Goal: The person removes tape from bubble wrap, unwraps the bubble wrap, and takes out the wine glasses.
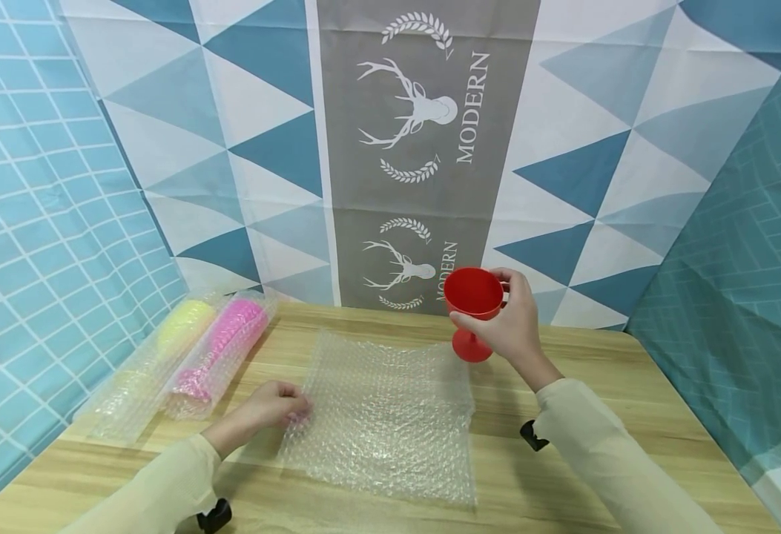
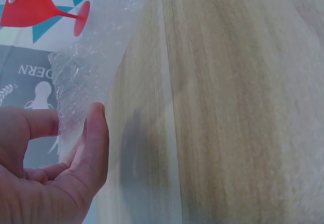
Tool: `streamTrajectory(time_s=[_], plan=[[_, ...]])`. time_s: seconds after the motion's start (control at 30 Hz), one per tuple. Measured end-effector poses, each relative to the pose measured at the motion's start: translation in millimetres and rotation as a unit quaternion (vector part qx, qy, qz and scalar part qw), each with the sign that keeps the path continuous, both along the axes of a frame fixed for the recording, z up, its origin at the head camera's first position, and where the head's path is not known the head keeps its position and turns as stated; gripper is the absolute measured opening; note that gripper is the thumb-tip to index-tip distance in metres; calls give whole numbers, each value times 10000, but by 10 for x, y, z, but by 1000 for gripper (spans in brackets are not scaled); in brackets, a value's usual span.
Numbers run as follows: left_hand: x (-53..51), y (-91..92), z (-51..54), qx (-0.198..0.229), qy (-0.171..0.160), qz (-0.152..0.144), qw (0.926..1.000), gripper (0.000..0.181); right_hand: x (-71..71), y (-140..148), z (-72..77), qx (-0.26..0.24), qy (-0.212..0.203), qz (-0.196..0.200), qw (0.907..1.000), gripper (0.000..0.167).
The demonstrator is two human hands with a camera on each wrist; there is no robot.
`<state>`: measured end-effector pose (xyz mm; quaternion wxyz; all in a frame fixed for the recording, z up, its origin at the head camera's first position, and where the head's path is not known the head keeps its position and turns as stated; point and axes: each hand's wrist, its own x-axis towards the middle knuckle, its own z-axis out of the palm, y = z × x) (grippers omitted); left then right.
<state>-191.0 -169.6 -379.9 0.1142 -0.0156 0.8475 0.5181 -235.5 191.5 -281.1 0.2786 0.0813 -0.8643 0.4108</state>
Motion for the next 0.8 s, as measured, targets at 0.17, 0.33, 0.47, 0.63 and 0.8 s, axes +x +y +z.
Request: streamTrajectory(time_s=[0.17,0.33,0.47,0.63,0.8], plan=[[-3,7,-14,7,44,12,10000,11,-30,112,10,-16,-57,-85,9999,83],[5,10,-10,114,33,-4,9999,10,-75,225,30,-25,-77,-217,9997,82],[14,15,-4,245,-26,-22,9997,9,-123,322,28,-151,-49,-292,9994,81],[18,28,0,243,-44,-20,9997,9,-195,471,2,-264,-196,-399,9987,82],[20,38,-5,237,-58,-38,9997,9,-292,646,-26,-422,-542,-677,9953,83]])
